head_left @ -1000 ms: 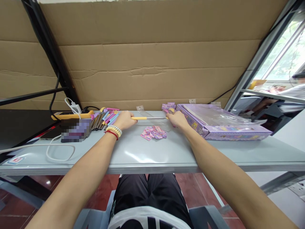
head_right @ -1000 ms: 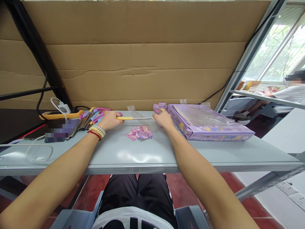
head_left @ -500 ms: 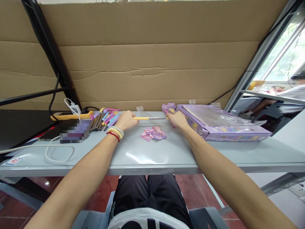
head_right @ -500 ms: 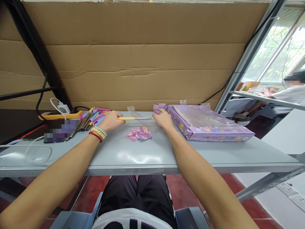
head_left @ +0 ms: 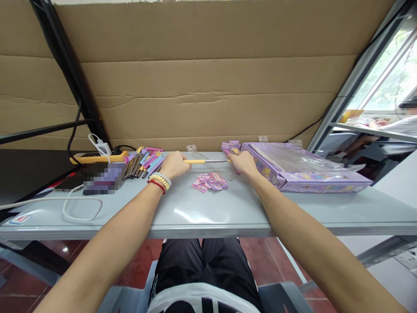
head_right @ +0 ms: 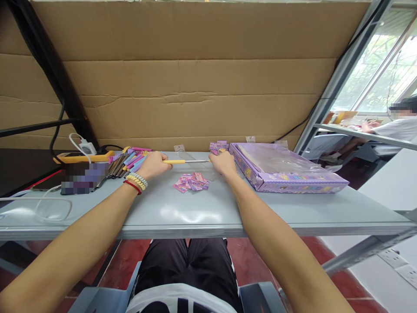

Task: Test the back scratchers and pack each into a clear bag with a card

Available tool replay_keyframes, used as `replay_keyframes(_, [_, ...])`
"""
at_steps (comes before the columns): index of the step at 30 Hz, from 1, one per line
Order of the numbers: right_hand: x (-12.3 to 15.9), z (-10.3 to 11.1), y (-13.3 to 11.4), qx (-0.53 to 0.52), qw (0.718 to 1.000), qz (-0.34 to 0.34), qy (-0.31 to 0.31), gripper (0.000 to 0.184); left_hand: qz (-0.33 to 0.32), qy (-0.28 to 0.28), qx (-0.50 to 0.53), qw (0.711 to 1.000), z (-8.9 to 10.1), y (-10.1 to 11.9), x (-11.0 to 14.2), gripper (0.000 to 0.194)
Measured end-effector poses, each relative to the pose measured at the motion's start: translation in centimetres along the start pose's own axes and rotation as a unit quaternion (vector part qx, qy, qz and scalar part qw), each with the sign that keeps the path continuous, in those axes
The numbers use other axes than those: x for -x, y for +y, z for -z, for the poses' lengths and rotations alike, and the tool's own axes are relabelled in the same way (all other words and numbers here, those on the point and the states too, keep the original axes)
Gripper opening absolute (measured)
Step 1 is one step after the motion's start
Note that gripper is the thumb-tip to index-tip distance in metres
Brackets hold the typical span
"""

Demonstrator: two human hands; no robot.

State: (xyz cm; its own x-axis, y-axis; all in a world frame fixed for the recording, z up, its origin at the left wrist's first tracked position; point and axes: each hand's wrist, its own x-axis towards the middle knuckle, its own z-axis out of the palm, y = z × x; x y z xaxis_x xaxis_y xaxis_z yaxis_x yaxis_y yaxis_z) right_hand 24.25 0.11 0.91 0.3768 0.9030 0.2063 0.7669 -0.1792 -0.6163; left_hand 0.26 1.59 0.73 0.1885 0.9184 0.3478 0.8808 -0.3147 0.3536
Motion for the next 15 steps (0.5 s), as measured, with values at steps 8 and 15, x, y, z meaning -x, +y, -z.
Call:
replay_keyframes(8, [-0.66,-0.49,0.48,0.014,1.0,0.01,-0.015,0.028,-0.016,-0.002,-0.001,1.0,-0.42,-0.55,-0.04,0.014])
replay_keyframes(15, [-0.75,-0.63,0.73,0.012,1.0,0.015,-0.013,0.027,-0.026,-0.013,0.01,1.0,-0.51,-0.53,0.0,0.02])
